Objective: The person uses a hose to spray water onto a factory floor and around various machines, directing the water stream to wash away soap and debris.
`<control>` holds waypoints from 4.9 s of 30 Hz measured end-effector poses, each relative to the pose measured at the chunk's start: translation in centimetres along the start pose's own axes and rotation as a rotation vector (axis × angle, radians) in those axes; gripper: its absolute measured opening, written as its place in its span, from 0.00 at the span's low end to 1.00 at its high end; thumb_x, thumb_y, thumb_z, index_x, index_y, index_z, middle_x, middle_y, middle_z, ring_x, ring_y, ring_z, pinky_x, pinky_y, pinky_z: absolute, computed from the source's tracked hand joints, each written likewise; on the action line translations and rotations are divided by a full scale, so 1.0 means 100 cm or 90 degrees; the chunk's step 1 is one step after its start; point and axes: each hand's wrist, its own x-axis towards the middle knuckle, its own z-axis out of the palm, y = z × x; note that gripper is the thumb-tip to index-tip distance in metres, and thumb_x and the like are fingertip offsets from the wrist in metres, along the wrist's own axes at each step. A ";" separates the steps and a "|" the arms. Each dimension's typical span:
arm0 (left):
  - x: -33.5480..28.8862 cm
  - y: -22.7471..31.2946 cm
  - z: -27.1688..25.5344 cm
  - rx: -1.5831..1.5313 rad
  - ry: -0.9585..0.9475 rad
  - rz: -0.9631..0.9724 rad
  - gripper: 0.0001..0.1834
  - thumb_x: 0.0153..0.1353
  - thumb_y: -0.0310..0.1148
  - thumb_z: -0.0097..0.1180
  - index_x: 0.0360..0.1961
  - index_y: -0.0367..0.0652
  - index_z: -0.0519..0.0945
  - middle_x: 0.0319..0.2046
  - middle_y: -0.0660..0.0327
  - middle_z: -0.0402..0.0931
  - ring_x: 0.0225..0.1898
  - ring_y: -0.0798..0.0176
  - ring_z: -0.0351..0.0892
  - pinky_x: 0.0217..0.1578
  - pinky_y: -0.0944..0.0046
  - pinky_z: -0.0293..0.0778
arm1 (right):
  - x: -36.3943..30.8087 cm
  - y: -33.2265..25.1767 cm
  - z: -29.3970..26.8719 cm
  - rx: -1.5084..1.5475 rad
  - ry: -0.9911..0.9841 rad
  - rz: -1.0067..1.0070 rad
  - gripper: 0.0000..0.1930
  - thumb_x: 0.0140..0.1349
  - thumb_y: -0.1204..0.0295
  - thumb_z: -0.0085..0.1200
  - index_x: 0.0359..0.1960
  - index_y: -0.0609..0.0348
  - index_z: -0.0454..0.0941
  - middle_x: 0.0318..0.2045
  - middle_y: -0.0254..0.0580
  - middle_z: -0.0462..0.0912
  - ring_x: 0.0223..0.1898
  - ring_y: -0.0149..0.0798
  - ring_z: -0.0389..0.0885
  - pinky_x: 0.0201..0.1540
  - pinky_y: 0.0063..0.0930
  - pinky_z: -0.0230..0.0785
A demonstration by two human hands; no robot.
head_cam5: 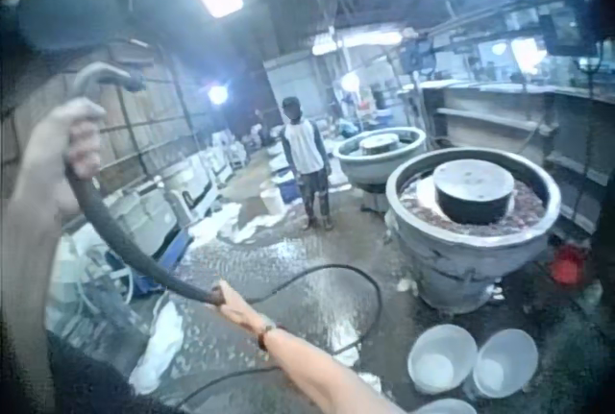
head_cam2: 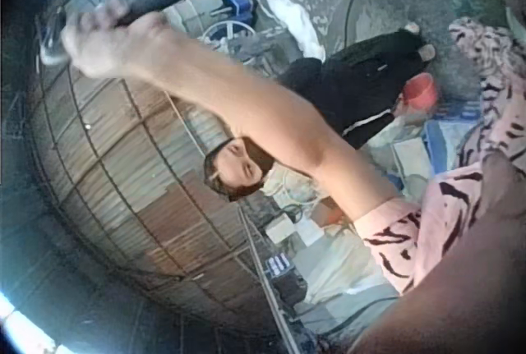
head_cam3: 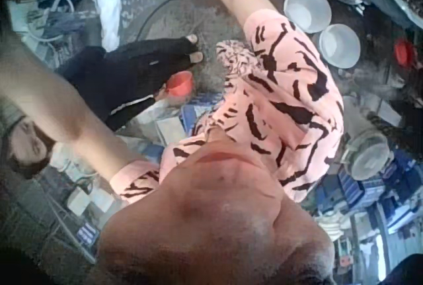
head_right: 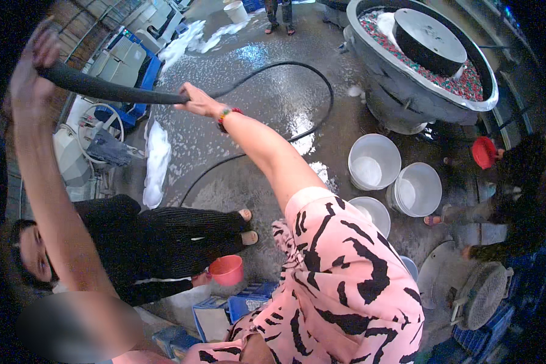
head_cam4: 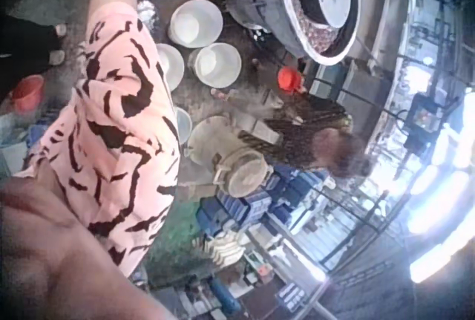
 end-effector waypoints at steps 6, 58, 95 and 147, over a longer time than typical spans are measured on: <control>-0.019 -0.108 0.009 0.064 0.045 -0.023 0.10 0.53 0.27 0.52 0.21 0.45 0.63 0.11 0.73 0.51 0.10 0.77 0.49 0.10 0.74 0.46 | -0.014 0.106 -0.025 -0.350 0.046 0.217 0.33 0.47 0.62 0.59 0.51 0.61 0.56 0.49 0.53 0.59 0.55 0.52 0.57 0.52 0.42 0.58; -0.016 -0.431 0.237 -0.018 -0.767 -0.259 0.34 0.46 0.22 0.51 0.59 0.47 0.60 0.25 0.49 0.75 0.19 0.63 0.76 0.25 0.69 0.69 | -0.057 0.050 -0.504 -0.188 0.997 0.082 0.23 0.65 0.59 0.33 0.28 0.67 0.73 0.26 0.43 0.75 0.32 0.34 0.71 0.42 0.27 0.60; -0.022 -0.467 0.361 0.097 -0.719 -0.235 0.31 0.46 0.23 0.51 0.56 0.40 0.64 0.21 0.48 0.75 0.21 0.65 0.76 0.26 0.66 0.70 | -0.115 0.092 -0.615 0.566 0.856 0.290 0.13 0.48 0.69 0.50 0.32 0.61 0.64 0.28 0.42 0.66 0.26 0.41 0.69 0.26 0.44 0.73; -0.049 -0.468 0.320 -0.001 -0.675 -0.303 0.28 0.48 0.24 0.53 0.54 0.37 0.65 0.34 0.45 0.76 0.33 0.62 0.80 0.34 0.66 0.72 | -0.080 0.052 -0.570 0.468 0.791 0.320 0.12 0.53 0.69 0.46 0.38 0.58 0.63 0.32 0.48 0.69 0.31 0.50 0.73 0.24 0.37 0.67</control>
